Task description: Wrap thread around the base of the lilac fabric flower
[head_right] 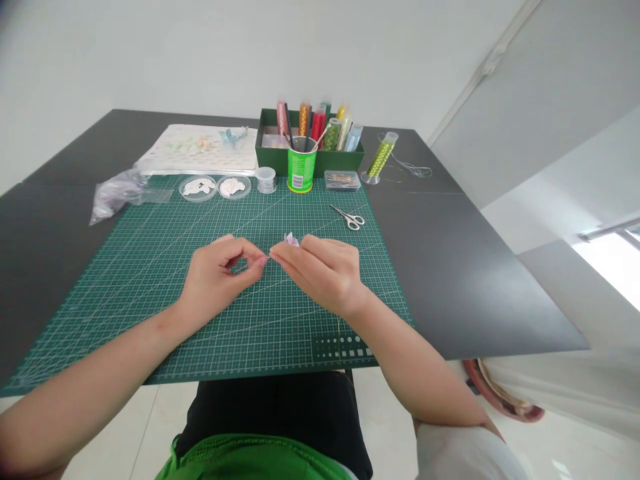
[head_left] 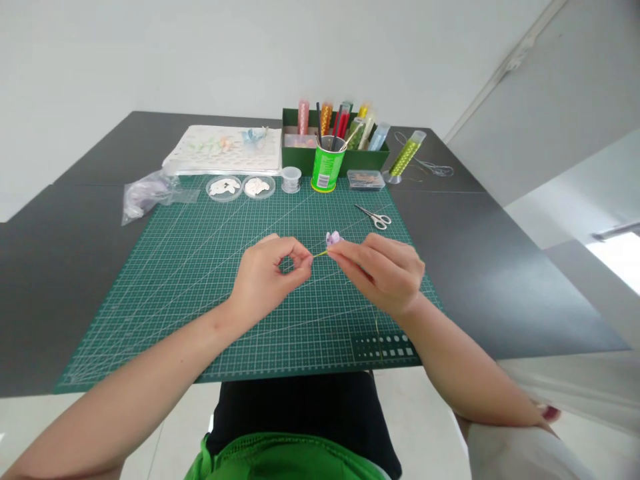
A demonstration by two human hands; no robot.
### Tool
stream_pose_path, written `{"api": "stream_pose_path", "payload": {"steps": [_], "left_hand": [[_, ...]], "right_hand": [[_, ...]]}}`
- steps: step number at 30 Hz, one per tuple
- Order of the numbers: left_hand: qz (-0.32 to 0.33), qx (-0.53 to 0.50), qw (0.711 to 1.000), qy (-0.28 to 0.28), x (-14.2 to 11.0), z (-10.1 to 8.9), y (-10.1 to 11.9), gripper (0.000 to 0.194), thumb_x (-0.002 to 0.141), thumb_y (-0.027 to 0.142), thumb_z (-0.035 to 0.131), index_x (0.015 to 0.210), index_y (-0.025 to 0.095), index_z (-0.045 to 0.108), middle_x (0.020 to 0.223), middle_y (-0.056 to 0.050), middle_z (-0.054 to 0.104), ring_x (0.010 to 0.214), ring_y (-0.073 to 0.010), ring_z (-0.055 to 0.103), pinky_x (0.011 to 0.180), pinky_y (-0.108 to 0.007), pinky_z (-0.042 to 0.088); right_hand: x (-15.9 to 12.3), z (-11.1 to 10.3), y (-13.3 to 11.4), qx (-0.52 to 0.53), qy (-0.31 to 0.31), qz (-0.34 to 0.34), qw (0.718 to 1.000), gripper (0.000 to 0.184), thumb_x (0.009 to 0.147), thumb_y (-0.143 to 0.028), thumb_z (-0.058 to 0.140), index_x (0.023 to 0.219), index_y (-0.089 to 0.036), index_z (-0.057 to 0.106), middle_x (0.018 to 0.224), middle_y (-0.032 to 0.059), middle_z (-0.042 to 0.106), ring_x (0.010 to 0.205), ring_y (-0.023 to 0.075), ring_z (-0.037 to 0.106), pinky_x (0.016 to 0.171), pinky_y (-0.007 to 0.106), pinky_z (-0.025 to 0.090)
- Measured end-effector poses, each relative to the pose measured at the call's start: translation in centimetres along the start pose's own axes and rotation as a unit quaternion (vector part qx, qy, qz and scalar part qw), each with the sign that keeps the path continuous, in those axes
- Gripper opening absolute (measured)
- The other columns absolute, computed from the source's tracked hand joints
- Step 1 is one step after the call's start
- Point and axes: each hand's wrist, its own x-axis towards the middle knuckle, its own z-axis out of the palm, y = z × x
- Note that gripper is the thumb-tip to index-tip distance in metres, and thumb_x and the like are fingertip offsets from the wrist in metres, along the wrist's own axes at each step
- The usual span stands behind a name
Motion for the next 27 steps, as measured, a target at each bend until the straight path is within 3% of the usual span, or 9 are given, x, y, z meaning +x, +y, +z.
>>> {"api": "stream_pose_path", "payload": {"steps": [4, 9, 15, 21, 27], "left_hand": [[0.008, -0.007, 0.995, -0.099, -0.1, 0.2, -0.1, 0.014, 0.085, 0.015, 0.066, 0.072, 0.021, 0.069, 0.065, 0.006, 0.067, 0.064, -0.0112, 0.053, 0.065, -0.025, 0.041], [-0.014, -0.047, 0.985, -0.163, -0.1, 0.5, -0.1, 0.012, 0.082, 0.015, 0.066, 0.072, 0.02, 0.069, 0.067, 0.005, 0.068, 0.067, -0.0118, 0.059, 0.066, -0.025, 0.041], [-0.04, -0.088, 0.978, -0.184, -0.1, 0.3, 0.2, 0.012, 0.083, 0.021, 0.066, 0.072, 0.02, 0.07, 0.065, 0.005, 0.066, 0.061, -0.0098, 0.053, 0.06, -0.024, 0.038], [-0.066, -0.131, 0.969, -0.198, 0.0, 0.0, 0.8, 0.014, 0.083, 0.023, 0.066, 0.07, 0.019, 0.069, 0.058, 0.006, 0.057, 0.053, -0.0082, 0.042, 0.052, -0.022, 0.032], [-0.082, -0.175, 0.967, -0.164, 0.0, -0.2, 1.1, 0.013, 0.084, 0.027, 0.069, 0.075, 0.018, 0.071, 0.057, 0.005, 0.054, 0.053, -0.0082, 0.041, 0.05, -0.022, 0.033]], "right_hand": [[0.1, 0.2, 1.4, 0.067, -0.057, 0.05, 0.995, 0.014, 0.097, -0.021, 0.068, 0.087, -0.019, 0.078, 0.065, -0.0014, 0.066, 0.052, 0.0078, 0.053, 0.051, 0.022, 0.041], [-0.2, 0.9, 2.4, 0.134, -0.111, 0.105, 0.979, 0.013, 0.094, -0.021, 0.071, 0.083, -0.017, 0.077, 0.066, -0.0016, 0.067, 0.055, 0.0083, 0.052, 0.054, 0.024, 0.039], [-0.3, 1.0, 3.1, 0.187, -0.158, 0.18, 0.953, 0.015, 0.092, -0.025, 0.071, 0.081, -0.018, 0.078, 0.063, -0.0023, 0.062, 0.056, 0.009, 0.048, 0.057, 0.026, 0.036], [-0.3, 1.0, 3.6, 0.261, -0.194, 0.261, 0.909, 0.014, 0.088, -0.027, 0.076, 0.079, -0.016, 0.078, 0.057, -0.0048, 0.052, 0.053, 0.0075, 0.037, 0.054, 0.027, 0.029], [-0.7, 1.9, 4.0, 0.33, -0.232, 0.331, 0.853, 0.022, 0.084, -0.035, 0.078, 0.075, -0.015, 0.076, 0.05, -0.0094, 0.034, 0.048, 0.0059, 0.025, 0.05, 0.027, 0.023]]}}
